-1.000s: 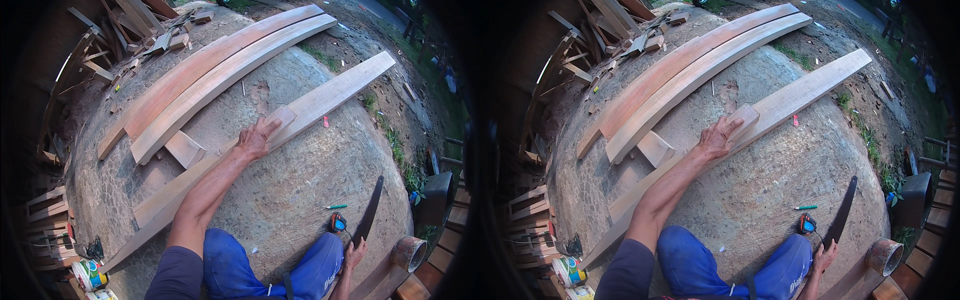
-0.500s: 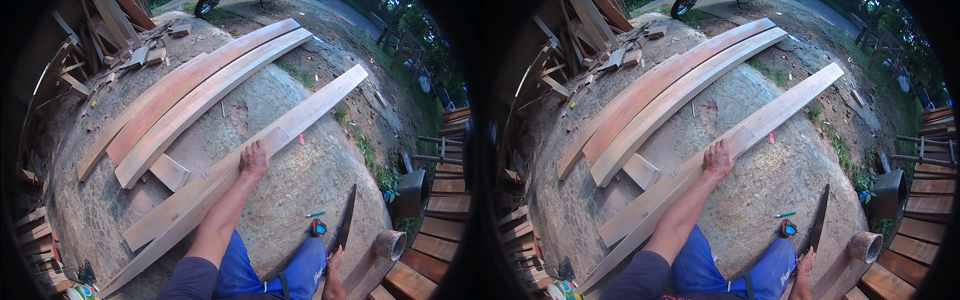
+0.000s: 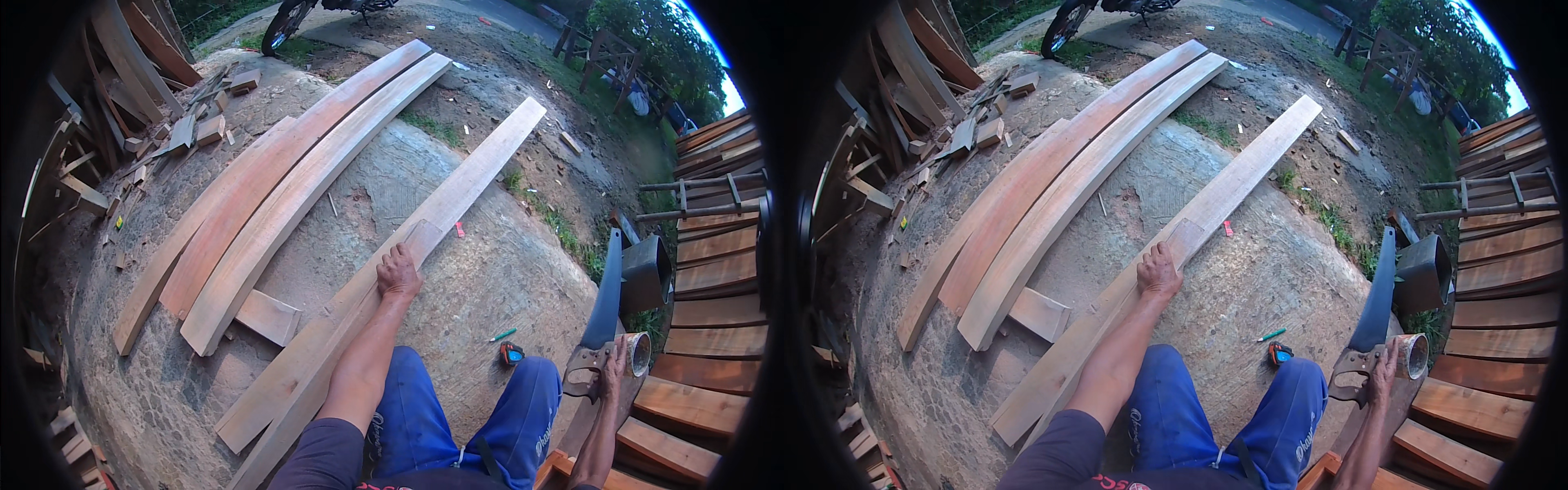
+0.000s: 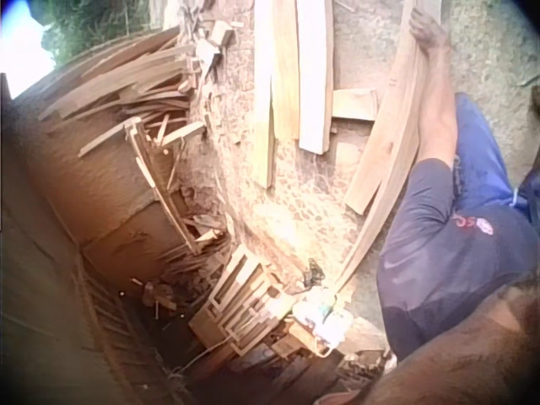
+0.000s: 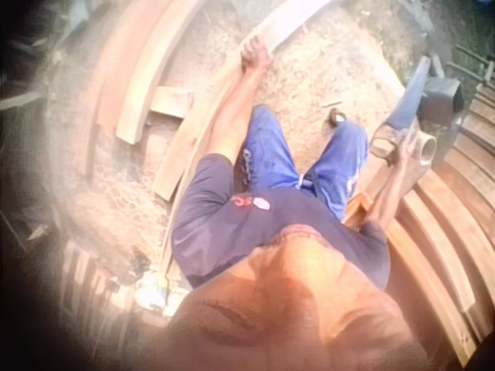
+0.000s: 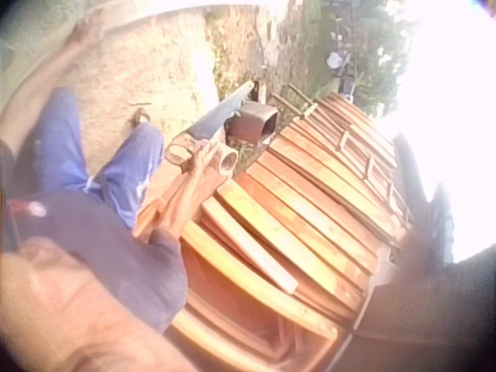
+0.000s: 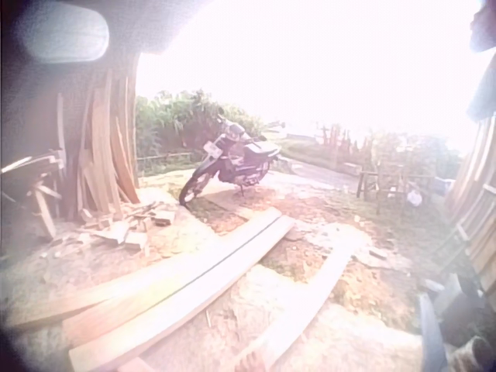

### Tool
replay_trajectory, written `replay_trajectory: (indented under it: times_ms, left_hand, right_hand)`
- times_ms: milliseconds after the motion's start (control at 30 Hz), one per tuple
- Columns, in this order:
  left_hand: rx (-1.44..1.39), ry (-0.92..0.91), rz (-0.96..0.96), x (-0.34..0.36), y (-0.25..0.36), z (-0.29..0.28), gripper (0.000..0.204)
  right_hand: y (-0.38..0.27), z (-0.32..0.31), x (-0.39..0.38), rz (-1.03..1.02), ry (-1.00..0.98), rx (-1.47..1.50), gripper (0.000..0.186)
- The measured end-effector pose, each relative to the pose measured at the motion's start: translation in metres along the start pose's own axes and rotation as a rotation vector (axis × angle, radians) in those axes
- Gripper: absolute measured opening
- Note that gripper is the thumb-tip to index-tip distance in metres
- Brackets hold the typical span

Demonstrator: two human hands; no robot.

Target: The person measures and marks wooden planks with a tape measure and pencil, then uses a hand saw to cut the planks to size. The person repeats this process for multiple planks, stacking the cut pieces aside.

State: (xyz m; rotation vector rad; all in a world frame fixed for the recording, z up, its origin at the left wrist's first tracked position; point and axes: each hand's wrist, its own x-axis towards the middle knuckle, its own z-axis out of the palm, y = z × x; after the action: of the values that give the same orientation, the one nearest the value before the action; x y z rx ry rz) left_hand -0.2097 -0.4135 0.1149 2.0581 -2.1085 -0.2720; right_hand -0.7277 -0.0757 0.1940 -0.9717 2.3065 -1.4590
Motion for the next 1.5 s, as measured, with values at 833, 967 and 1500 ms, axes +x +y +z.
replay_trajectory:
  times_ms: [833,967,1500]
  left_hand:
    - [0.408,0.221,-0.178,-0.036,0.05,0.062,0.074]
    - [0.344,0.216,-0.165,-0.033,0.048,0.057,0.047]
    - [0.234,0.118,-0.19,-0.027,0.048,0.058,0.049]
  right_hand:
    - [-0.126,0.13,0.091,0.672,-0.786,1.019,0.051]
    - [-0.163,0.149,0.068,0.542,-0.705,0.845,0.078]
    - [-0.216,0.169,0.029,-0.276,-0.667,0.586,0.076]
